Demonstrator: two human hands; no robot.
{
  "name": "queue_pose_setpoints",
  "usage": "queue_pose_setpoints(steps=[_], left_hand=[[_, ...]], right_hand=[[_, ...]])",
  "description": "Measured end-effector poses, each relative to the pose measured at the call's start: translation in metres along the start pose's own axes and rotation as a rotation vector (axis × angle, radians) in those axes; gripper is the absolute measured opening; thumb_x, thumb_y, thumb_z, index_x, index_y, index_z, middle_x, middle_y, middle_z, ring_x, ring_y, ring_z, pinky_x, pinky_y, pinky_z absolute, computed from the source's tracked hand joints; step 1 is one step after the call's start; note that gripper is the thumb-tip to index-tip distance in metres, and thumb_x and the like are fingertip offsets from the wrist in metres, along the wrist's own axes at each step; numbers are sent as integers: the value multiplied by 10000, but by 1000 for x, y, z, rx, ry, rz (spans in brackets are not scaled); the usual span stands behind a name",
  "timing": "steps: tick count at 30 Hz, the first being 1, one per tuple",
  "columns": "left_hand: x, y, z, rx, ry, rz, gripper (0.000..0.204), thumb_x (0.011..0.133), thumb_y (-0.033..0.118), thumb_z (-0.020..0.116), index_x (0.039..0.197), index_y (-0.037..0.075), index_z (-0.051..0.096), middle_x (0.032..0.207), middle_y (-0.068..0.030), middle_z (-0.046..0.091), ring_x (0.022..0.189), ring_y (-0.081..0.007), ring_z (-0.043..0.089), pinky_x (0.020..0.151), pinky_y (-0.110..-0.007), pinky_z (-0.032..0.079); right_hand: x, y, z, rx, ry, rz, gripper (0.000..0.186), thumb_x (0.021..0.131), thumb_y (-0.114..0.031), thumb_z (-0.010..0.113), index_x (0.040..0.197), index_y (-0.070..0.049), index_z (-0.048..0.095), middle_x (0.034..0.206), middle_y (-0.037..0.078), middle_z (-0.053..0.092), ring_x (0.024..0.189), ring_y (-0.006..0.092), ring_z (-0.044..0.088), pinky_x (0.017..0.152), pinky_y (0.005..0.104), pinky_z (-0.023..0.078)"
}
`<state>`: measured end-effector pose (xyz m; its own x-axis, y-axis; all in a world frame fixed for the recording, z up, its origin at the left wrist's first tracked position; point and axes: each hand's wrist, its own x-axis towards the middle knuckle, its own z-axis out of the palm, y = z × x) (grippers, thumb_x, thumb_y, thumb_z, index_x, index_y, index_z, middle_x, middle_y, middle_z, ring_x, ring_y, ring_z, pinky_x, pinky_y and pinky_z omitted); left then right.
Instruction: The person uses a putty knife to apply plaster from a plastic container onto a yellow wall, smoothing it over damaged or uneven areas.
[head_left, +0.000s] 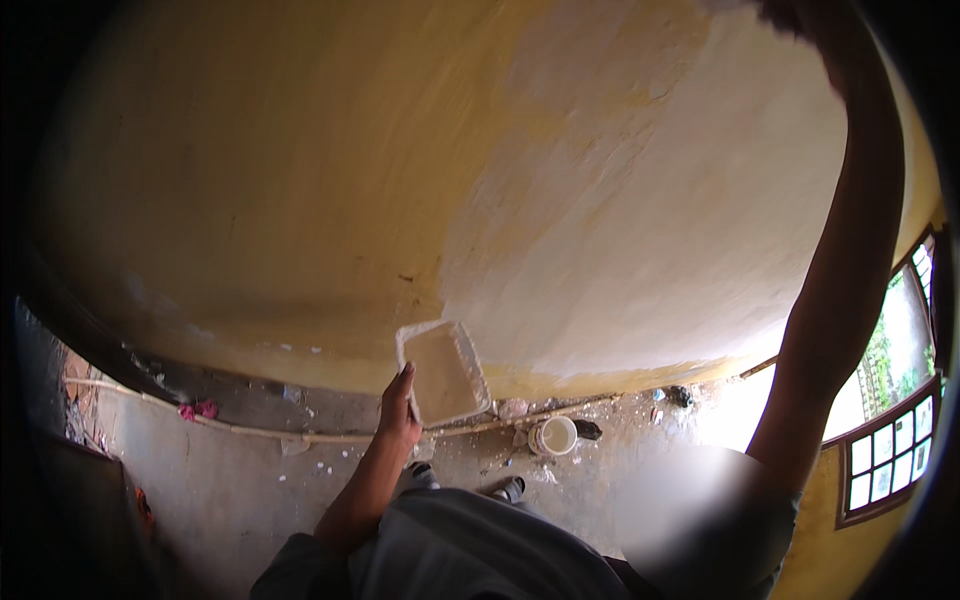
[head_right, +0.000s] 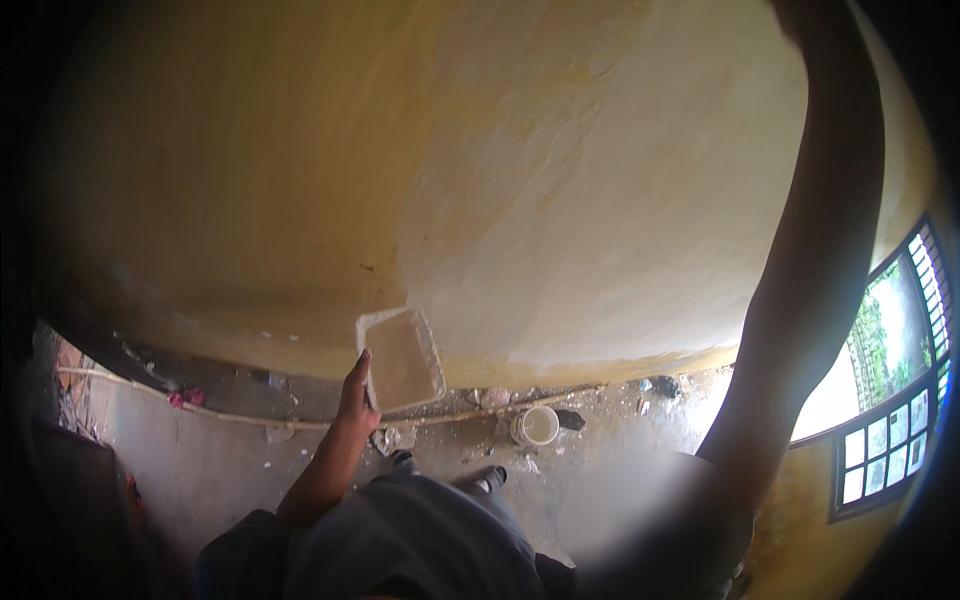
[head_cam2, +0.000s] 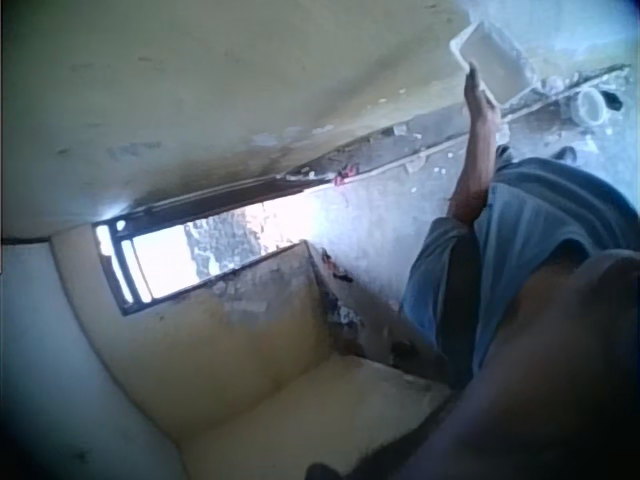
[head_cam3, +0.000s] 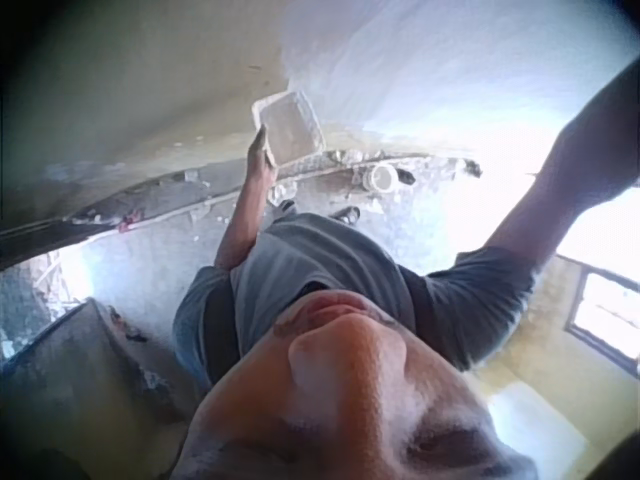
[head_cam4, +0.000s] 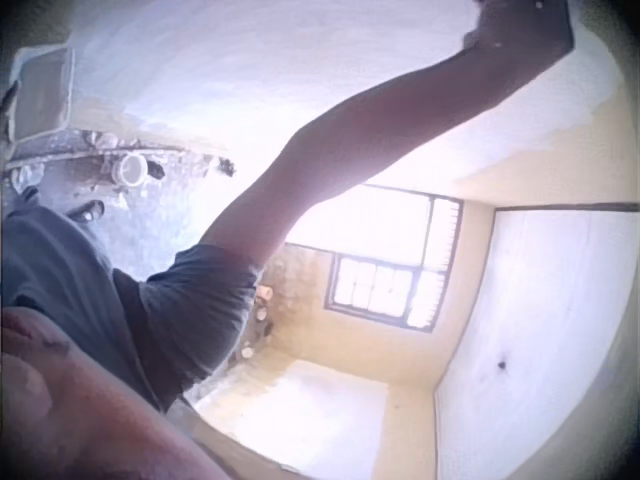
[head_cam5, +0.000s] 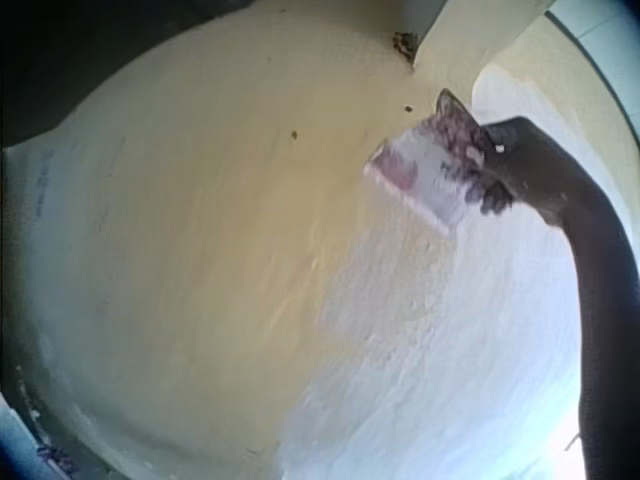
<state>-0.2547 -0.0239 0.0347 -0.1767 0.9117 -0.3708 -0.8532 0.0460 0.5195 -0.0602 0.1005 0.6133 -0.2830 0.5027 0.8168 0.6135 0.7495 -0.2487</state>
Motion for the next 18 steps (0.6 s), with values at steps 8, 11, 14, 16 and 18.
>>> queue_pose_setpoints(steps=[8,11,14,16,18], left_hand=[[8,1,19,-48,-109,-154,532,938,381,581,1305,7,492,1200,-132,605,1040,-248,638,900,-421,534],[-1,10,22,-36,-185,-184,518,957,390,539,1302,5,502,1203,-132,603,1036,-244,639,901,-418,535],[-2,17,27,63,-249,-255,577,970,460,475,1362,37,452,1212,-135,597,1084,-245,619,927,-430,520],[-7,21,35,25,-327,-286,551,975,433,478,1348,28,462,1202,-136,599,1071,-239,623,920,-393,525],[-7,21,37,20,-332,-303,543,957,413,521,1337,28,483,1211,-129,600,1074,-234,623,923,-390,520]], right_hand=[[-316,102,179,520,-856,124,311,715,-62,798,984,-24,646,880,124,706,795,224,694,694,329,565],[-366,115,211,523,-814,6,342,650,-82,835,937,-15,661,817,134,670,780,262,651,663,345,529],[-384,117,222,535,-720,-110,346,587,-82,853,871,-6,670,781,122,629,786,285,589,650,369,503],[-396,120,226,549,-694,-69,313,571,-126,854,824,-37,692,836,91,619,837,278,559,685,381,489],[-394,118,222,455,-733,-147,279,613,-164,827,844,-69,702,851,86,620,868,268,559,720,382,480]])
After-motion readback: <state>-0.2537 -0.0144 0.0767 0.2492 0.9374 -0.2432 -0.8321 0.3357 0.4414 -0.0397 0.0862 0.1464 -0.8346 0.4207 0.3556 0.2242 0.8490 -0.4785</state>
